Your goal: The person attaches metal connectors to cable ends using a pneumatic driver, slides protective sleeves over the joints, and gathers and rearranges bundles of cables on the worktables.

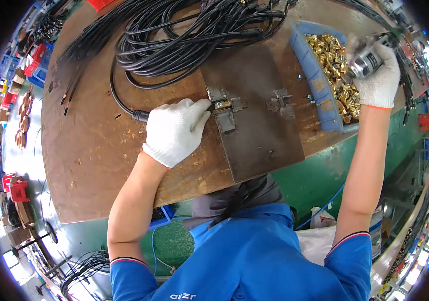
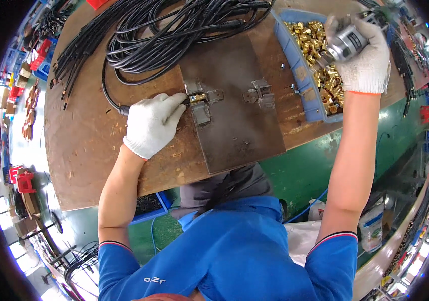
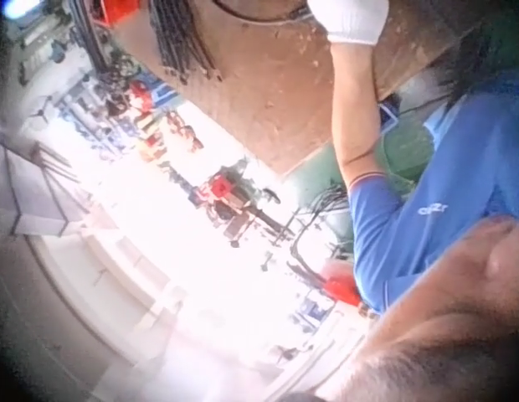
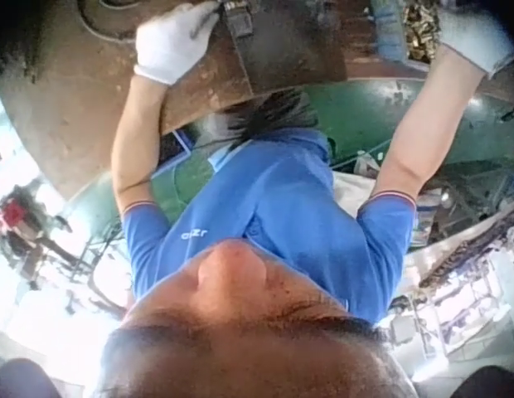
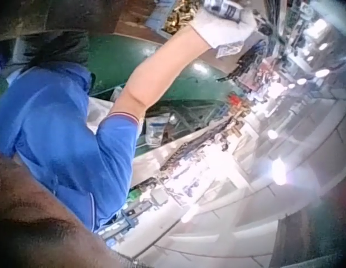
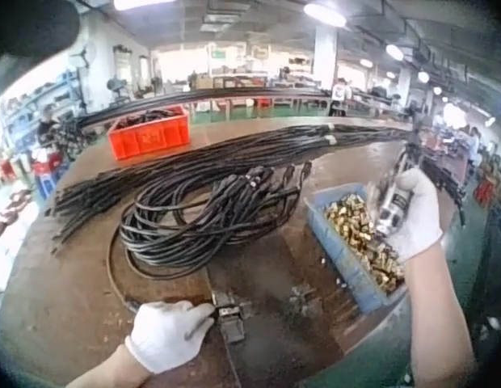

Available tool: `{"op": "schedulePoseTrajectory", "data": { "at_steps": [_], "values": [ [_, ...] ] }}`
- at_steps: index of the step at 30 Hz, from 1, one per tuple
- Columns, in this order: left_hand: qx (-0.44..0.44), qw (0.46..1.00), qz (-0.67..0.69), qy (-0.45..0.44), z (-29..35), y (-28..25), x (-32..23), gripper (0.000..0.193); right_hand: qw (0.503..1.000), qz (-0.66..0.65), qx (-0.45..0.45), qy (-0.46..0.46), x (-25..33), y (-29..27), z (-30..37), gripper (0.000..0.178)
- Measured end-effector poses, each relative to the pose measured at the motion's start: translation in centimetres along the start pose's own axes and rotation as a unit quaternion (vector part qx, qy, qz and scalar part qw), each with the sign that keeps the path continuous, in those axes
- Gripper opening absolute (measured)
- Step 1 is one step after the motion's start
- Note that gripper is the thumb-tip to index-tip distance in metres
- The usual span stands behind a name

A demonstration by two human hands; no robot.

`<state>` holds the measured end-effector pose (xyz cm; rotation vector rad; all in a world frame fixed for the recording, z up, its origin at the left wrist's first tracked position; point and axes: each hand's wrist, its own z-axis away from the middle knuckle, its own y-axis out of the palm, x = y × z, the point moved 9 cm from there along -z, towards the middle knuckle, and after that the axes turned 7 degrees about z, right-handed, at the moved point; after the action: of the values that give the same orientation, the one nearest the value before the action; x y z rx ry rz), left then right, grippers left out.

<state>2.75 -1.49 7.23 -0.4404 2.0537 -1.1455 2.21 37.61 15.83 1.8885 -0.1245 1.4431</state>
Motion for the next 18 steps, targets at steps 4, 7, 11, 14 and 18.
{"op": "schedulePoseTrajectory", "data": {
  "at_steps": [4,7,11,14,18],
  "values": [
    [0.011,1.000,-0.008,-0.016,-0.2,0.1,-0.1,0.019,0.985,0.017,0.167,-0.031,-0.4,4.2,2.5,0.030],
    [0.020,0.999,-0.020,-0.024,-0.2,0.1,-0.1,0.019,0.988,-0.055,0.142,-0.014,-4.5,8.4,6.5,0.027],
    [0.021,0.999,-0.006,-0.029,-0.2,0.3,0.2,0.019,0.934,-0.071,0.345,0.067,-10.3,13.3,9.9,0.021],
    [0.023,0.999,0.002,-0.027,-0.3,0.0,0.1,0.019,0.937,-0.079,0.338,0.025,-11.5,14.9,11.5,0.024],
    [0.020,1.000,-0.001,-0.014,-0.3,0.3,0.2,0.016,0.942,0.039,0.332,-0.025,-12.8,14.8,12.0,0.027]
  ]
}}
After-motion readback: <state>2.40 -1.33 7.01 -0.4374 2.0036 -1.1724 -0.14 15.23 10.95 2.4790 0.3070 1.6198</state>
